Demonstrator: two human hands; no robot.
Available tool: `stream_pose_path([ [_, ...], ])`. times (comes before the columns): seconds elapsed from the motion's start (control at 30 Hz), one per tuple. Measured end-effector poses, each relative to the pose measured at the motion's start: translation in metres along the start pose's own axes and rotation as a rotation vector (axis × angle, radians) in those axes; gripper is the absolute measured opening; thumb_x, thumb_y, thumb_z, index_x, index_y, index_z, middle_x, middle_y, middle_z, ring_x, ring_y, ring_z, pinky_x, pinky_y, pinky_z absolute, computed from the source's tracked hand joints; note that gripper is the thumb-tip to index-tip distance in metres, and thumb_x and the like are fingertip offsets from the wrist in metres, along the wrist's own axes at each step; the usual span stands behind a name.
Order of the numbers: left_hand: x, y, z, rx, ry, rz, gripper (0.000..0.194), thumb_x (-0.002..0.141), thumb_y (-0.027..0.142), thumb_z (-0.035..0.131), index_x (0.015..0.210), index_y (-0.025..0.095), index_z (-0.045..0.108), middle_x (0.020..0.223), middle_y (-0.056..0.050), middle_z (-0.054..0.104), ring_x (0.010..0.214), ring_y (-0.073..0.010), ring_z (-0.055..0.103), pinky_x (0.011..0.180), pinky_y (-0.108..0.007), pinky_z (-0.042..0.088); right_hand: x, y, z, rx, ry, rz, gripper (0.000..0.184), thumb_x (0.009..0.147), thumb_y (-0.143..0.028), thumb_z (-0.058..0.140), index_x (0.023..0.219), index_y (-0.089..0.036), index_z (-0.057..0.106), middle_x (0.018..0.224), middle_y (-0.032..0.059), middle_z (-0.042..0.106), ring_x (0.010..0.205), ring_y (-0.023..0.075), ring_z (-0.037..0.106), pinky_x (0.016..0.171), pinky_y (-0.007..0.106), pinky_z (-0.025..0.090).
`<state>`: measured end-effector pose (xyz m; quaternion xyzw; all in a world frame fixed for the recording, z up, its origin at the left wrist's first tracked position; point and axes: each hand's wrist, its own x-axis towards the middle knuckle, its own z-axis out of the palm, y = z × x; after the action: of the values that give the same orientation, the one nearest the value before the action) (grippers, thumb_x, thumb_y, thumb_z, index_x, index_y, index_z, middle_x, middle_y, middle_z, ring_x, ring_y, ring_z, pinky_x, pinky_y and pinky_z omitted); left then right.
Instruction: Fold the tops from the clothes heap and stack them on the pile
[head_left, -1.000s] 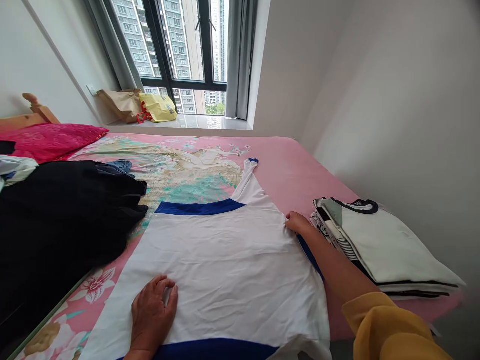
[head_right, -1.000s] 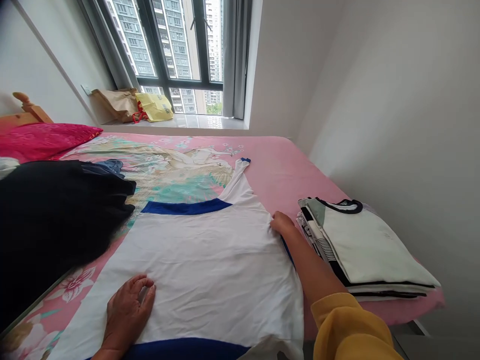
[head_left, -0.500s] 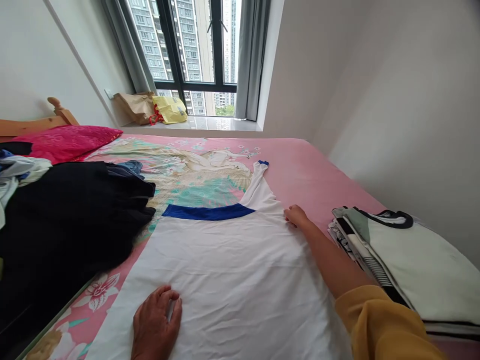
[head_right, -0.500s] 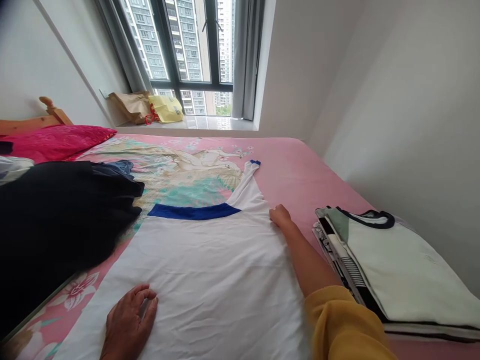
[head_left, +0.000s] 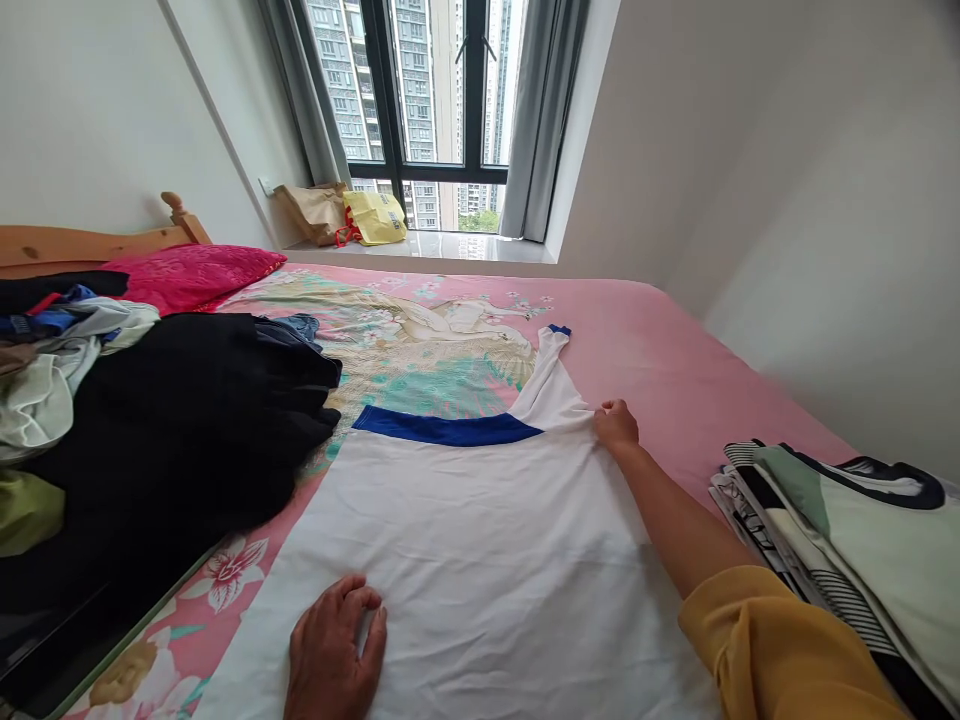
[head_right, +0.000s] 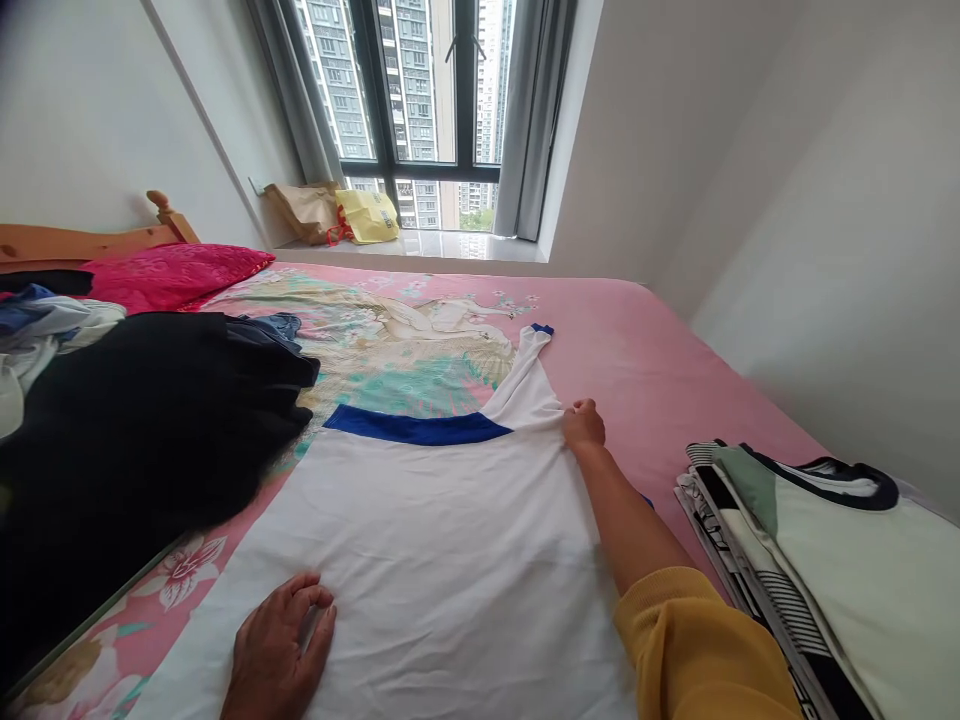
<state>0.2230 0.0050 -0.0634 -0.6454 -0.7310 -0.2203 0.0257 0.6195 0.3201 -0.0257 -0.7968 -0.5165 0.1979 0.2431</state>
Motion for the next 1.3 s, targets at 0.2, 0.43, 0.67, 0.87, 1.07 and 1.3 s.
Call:
stream_pose_path([
  [0.2,-0.002,0.001,-0.001,-0.011,0.001,-0.023,0.017,0.078,0.037,0.052,0.087,0.027,0.063,0.110,-0.006,0.062,0.109,-0.0249,0.053,0.094,-0.041,0.037,-0.021,-0.078,0.043,-0.122,-0.176,-0.439,0.027,0.089,-0.033,0.042,0.111,-0.027,0.056,0.090,0.0020,0.066,0.089,0.0160,0.059,0.079,0.023,0.041],
  [0.43,-0.006,0.002,-0.002,-0.009,0.034,0.013,0.013,0.080,0.031,0.052,0.089,0.026,0.061,0.110,-0.006,0.061,0.110,-0.0238,0.052,0.094,-0.040,0.037,-0.024,-0.111,0.086,-0.400,-0.371,-0.518,0.021,0.080,-0.019,0.053,0.100,-0.021,0.060,0.097,0.0102,0.065,0.091,0.0238,0.060,0.079,0.033,0.041],
  [0.67,-0.007,-0.001,-0.002,-0.014,0.039,0.035,0.012,0.080,0.030,0.054,0.090,0.027,0.060,0.109,-0.005,0.060,0.108,-0.0231,0.052,0.092,-0.040,0.038,-0.028,-0.109,0.098,-0.483,-0.285,-0.439,0.029,0.086,-0.014,0.035,0.111,-0.017,0.049,0.099,0.0150,0.064,0.094,0.0248,0.061,0.078,0.035,0.041],
  [0.87,-0.010,0.001,-0.004,-0.034,0.049,0.025,0.011,0.080,0.027,0.054,0.090,0.026,0.058,0.109,-0.006,0.059,0.109,-0.0230,0.050,0.094,-0.040,0.035,-0.063,-0.135,0.102,-0.447,-0.204,-0.484,0.034,0.089,-0.015,0.028,0.118,-0.014,0.045,0.105,0.0184,0.061,0.097,0.0258,0.058,0.080,0.037,0.041],
  [1.07,-0.010,0.005,-0.006,-0.044,0.063,0.023,0.011,0.080,0.022,0.052,0.090,0.025,0.057,0.108,-0.005,0.058,0.109,-0.0215,0.049,0.094,-0.039,0.034,-0.146,-0.166,0.140,-0.322,-0.322,-0.856,0.027,0.091,-0.030,0.037,0.109,-0.022,0.057,0.118,0.0080,0.057,0.113,0.0198,0.047,0.097,0.030,0.031],
  [1.3,-0.009,0.012,-0.005,-0.100,0.131,-0.021,0.011,0.080,0.018,0.048,0.085,0.023,0.056,0.105,-0.005,0.057,0.108,-0.0218,0.049,0.095,-0.040,0.032,-0.161,-0.215,0.183,-0.186,-0.372,-0.788,0.032,0.090,-0.026,0.039,0.117,-0.019,0.054,0.121,0.0126,0.055,0.114,0.0258,0.047,0.093,0.039,0.035],
])
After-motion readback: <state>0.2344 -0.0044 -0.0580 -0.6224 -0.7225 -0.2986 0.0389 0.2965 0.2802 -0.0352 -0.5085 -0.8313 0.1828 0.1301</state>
